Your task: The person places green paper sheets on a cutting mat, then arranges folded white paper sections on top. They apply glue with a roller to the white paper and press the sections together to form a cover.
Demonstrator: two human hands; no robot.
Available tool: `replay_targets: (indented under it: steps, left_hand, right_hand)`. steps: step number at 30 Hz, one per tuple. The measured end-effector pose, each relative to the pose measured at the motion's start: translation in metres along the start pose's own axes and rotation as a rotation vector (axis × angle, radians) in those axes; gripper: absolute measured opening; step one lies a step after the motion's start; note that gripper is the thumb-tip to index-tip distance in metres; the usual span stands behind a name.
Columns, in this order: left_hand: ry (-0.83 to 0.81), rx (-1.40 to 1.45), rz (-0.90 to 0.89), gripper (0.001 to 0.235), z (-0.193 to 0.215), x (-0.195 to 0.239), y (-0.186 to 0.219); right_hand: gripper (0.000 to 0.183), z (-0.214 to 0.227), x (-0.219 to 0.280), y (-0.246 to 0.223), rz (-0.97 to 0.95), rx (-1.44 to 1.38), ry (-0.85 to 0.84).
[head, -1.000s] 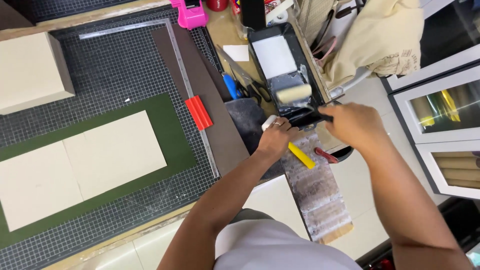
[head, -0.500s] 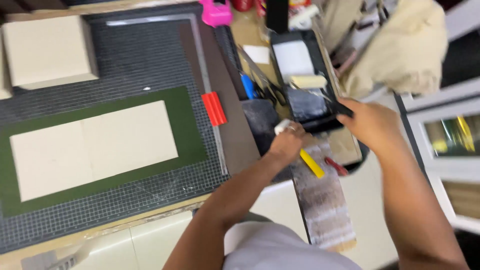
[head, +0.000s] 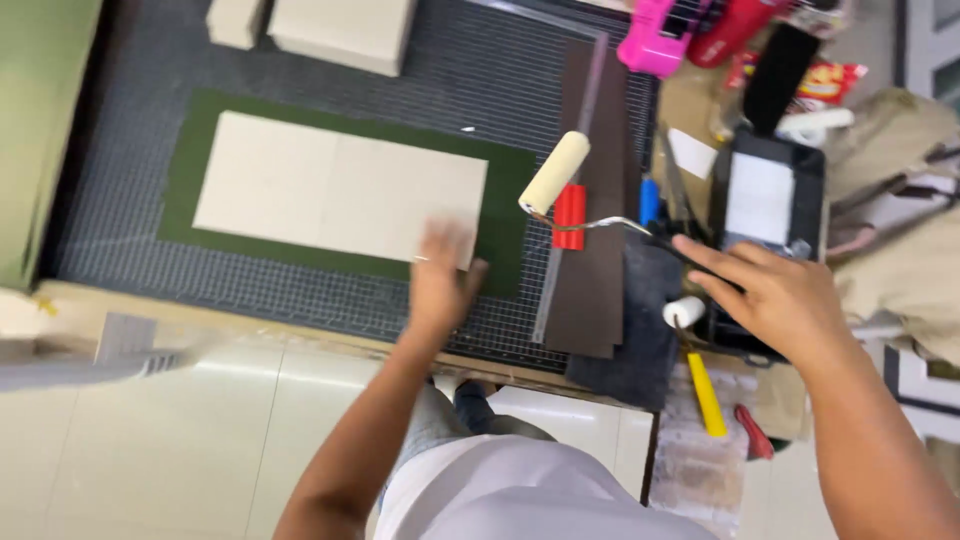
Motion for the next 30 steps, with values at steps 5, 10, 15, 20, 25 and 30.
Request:
replay_targets:
  steps: [5, 10, 15, 20, 25, 30]
  left_hand:
    - [0.144, -0.239, 0.333, 0.073, 0.108, 0.021, -0.092]
    - [0.096, -0.272, 0.502, 0.097, 0.128, 0.031, -0.134]
    - [0.049, -0.225, 0.612, 0.103, 0.125, 0.033, -0.155]
    - [0.017, -0.209, 0.65, 0.103, 0.126, 0.035, -0.15]
    - [0.027, -0.222, 0.648, 0.105, 0.128, 0.033, -0.15]
    - [0.038, -0.25, 0.631, 0.105, 0.128, 0.031, -0.148]
  right_hand:
    - [0.047, -0.036, -0.09, -0.048, 0.223, -0.093, -0.14]
    - [0.046, -0.048, -0.132, -0.071, 0.376, 0.027, -0.101]
    - [0.05, -0.041, -0.132, -0.078, 0.466, 0.087, -0.022]
    - [0.05, -0.044, -0.135, -0.077, 0.466, 0.088, -0.084]
    - [0.048, -0.047, -0.143, -0.082, 0.482, 0.09, -0.108]
    - [0.045, -0.056, -0.154, -0.08, 0.502, 0.014, -0.162]
Point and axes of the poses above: each hand's wrist, its own x-axis away from the middle knuckle, its own z-axis out of the back of the hand, y = z × x, the point moved 9 cm from there along -x, towards the middle knuckle, and after that the axes turned 11 degrees about -y, right-handed, at the moved point
